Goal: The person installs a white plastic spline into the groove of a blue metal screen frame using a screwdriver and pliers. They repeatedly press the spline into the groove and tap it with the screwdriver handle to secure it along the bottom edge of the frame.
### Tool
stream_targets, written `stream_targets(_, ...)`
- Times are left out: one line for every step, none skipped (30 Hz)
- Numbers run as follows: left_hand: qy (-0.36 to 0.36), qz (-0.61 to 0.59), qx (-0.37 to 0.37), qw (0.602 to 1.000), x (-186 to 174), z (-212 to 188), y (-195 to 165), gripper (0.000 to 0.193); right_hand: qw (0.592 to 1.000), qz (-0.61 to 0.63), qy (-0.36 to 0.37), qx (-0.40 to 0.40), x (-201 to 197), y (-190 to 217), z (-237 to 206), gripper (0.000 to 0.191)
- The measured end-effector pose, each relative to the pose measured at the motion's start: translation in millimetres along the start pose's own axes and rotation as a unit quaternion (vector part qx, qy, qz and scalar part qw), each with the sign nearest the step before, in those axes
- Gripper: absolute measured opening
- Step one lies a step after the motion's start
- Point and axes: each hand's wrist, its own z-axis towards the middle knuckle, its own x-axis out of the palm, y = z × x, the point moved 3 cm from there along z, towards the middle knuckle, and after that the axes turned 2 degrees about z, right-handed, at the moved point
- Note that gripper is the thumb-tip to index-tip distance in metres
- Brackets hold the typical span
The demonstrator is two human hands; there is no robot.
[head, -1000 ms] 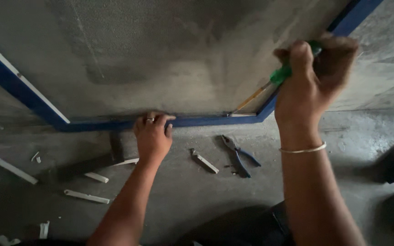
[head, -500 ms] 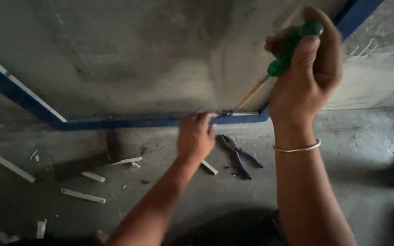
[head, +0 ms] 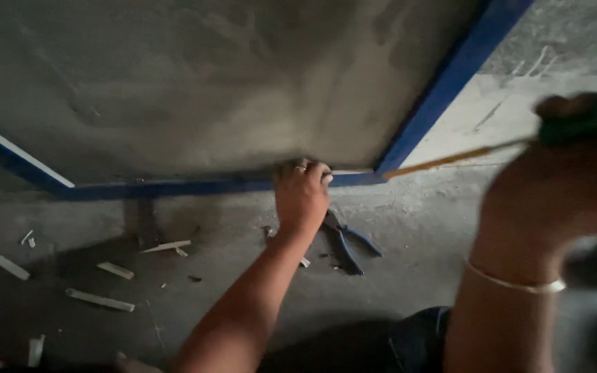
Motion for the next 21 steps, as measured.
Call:
stream_targets(-0.006,-0.007,-0.002,1.0,-0.2,0.0,-1.4,0.015,1.0,-0.012,-0.009,0.02,-18.6,6.9,-3.8,0.038)
stream_targets(-0.013,-0.014,-0.004,1.0,-0.9,0.6,-3.2,0.017,0.999,-0.022,-0.015,0.04,-35.8,13.1,-9.1,0.038)
stream_targets(0.004,-0.017,-0.014,1.0,-0.4,1.7,-5.1,0.018,0.998,-0.027,-0.022,0.051,-50.0,17.8,-12.5,0.038)
stream_targets(0.021,-0.021,-0.024,0.999,-0.9,3.0,-7.1,0.019,0.997,-0.028,-0.024,0.061,-60.2,21.0,-15.7,0.039)
stream_targets(0.037,-0.023,-0.034,0.998,-2.6,3.7,-7.9,0.021,0.997,-0.028,-0.026,0.068,-67.2,23.7,-17.6,0.039)
stream_targets(0.04,-0.037,-0.022,0.998,-7.2,3.0,-9.2,0.019,0.997,-0.023,-0.026,0.076,-69.9,25.3,-18.8,0.04)
stream_targets(0.043,-0.051,-0.012,0.998,-13.7,0.6,-8.5,0.018,0.996,-0.018,-0.022,0.079,-68.5,25.7,-19.5,0.04)
stream_targets(0.045,-0.063,-0.004,0.997,-22.1,-2.8,-5.1,0.016,0.996,-0.012,-0.019,0.086,-64.1,26.3,-19.3,0.041)
stream_targets(0.08,-0.047,0.016,0.996,-31.4,-8.8,0.8,0.022,0.996,-0.002,-0.015,0.092,-56.2,25.3,-20.1,0.042)
stream_targets(0.116,-0.03,0.034,0.992,-45.2,-19.9,10.7,0.03,0.995,0.01,-0.008,0.099,-46.6,25.6,-20.5,0.043)
stream_targets(0.153,-0.013,0.05,0.987,-59.6,-31.1,24.4,0.04,0.994,0.024,0.0,0.108,-34.2,23.8,-23.3,0.044)
stream_targets(0.146,0.005,0.044,0.988,-76.6,-38.2,43.1,0.042,0.993,0.038,0.008,0.114,-21.1,23.4,-26.5,0.045)
stream_targets(0.142,0.026,0.036,0.989,-96.5,-46.7,67.4,0.045,0.991,0.054,0.021,0.122,-6.3,21.4,-31.1,0.046)
stream_targets(0.139,0.047,0.028,0.989,-118.0,-55.0,94.8,0.047,0.988,0.07,0.037,0.131,10.3,17.8,-37.6,0.047)
stream_targets(0.176,0.03,-0.054,0.982,-137.5,-62.7,129.0,0.044,0.986,0.083,0.056,0.135,27.1,15.6,-43.0,0.049)
stream_targets(0.213,0.009,-0.136,0.968,-156.5,-70.4,164.3,0.042,0.983,0.097,0.081,0.136,46.2,11.8,-49.4,0.05)
stream_targets(0.195,0.022,-0.182,0.964,-175.6,-71.2,199.4,0.041,0.979,0.105,0.109,0.133,66.2,9.0,-55.2,0.051)
stream_targets(0.175,0.034,-0.225,0.958,-192.1,-70.1,233.2,0.041,0.975,0.114,0.138,0.129,87.4,5.7,-59.8,0.051)
stream_targets(0.145,0.025,-0.272,0.951,-209.7,-69.8,267.0,0.047,0.967,0.143,0.16,0.136,111.4,0.5,-66.2,0.049)
stream_targets(0.115,0.016,-0.317,0.941,-221.6,-69.5,297.0,0.054,0.963,0.154,0.177,0.132,136.3,-5.0,-70.7,0.048)
stream_targets(0.064,-0.002,-0.309,0.949,-226.0,-68.1,318.0,0.058,0.958,0.164,0.195,0.129,162.2,-10.8,-75.8,0.047)
